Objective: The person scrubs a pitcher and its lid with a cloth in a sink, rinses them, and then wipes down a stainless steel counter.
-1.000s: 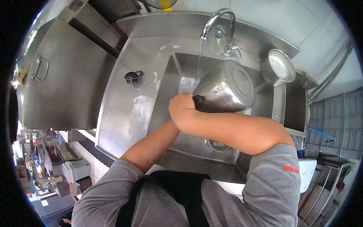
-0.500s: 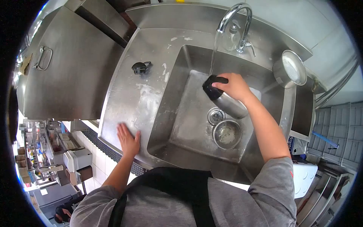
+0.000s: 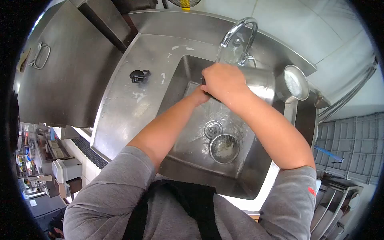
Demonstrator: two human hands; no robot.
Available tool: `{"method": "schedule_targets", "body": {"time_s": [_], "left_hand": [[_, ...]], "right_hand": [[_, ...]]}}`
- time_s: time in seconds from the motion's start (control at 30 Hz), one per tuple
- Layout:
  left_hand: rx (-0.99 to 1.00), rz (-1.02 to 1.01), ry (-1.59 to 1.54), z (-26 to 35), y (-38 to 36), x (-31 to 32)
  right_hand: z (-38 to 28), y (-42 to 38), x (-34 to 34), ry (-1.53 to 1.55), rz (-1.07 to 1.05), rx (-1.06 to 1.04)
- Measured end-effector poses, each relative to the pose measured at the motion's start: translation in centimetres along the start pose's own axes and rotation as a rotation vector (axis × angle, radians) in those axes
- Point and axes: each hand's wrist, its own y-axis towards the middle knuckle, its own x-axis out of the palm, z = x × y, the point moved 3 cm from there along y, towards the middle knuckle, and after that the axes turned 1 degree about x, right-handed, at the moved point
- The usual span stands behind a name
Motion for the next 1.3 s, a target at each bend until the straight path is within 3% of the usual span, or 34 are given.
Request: {"method": "schedule_targets", "body": {"time_s": [0.07,0.13,0.2,0.3,0.43,0.47,0.53,0.57,0.63,0.7,0.77,0.87,0.9,0.97,1.03,1.1,1.17,1.3], "left_hand": [[0.001,0.060,-0.236,0.4,2.0,2.1],[-0.041,0.067,-0.253,1.7,3.9,1.7],[-0.081,0.071,-0.326,7.7,2.4,-1.3],[-0.085,0.083,-0.409,8.9,3.3,-3.4],[-0.090,0.081,-0.529,10.8,3.7,-4.9],[-0.087,0.083,-0.534,10.8,3.4,-4.7],[0.178,0.342,-0.328,11.4,2.3,-4.9],[0.186,0.342,-0.327,11.0,1.9,-4.8],[0.156,0.352,-0.265,9.8,0.8,-5.3],[0.105,0.316,-0.115,9.9,-1.2,-6.5],[0.235,0.321,0.284,10.3,-3.4,-6.6],[0.204,0.213,0.233,8.6,-3.1,-8.3],[0.178,0.127,0.212,7.9,-2.7,-8.5],[0.151,0.133,0.197,8.4,-3.0,-8.4],[0.220,0.228,0.456,8.7,-3.1,-7.8],[0.302,0.176,0.511,9.1,-3.2,-6.3],[0.275,0.056,0.567,8.8,-2.9,-5.2],[0.334,0.109,0.668,8.8,-3.2,-4.9]], "right_hand": [[0.3,0.1,-0.6,-0.137,0.005,-0.006],[0.4,-0.1,-1.3,-0.262,0.008,-0.013],[0.8,-0.6,-2.7,-0.336,0.001,0.029],[1.6,-0.9,-3.8,-0.348,0.017,0.140],[3.1,-1.3,-5.0,-0.245,0.046,0.100],[4.0,-0.8,-4.7,-0.070,-0.005,0.097],[7.1,0.5,-2.9,0.280,-0.061,0.114],[8.1,0.6,-1.5,0.277,-0.054,0.115],[9.5,1.1,1.4,0.735,0.016,0.182],[8.4,0.9,3.1,0.930,0.118,0.201],[8.7,2.2,5.8,1.053,0.167,0.328],[7.6,3.6,8.2,1.301,0.280,0.353],[7.4,3.7,8.3,1.323,0.259,0.400],[7.3,4.8,8.3,0.961,0.386,0.254],[6.5,6.5,8.0,0.794,0.662,0.061],[4.4,7.3,6.5,1.530,0.487,0.183],[3.6,8.0,6.8,1.984,0.206,0.158],[2.9,7.8,6.7,1.752,0.346,0.292]]}}
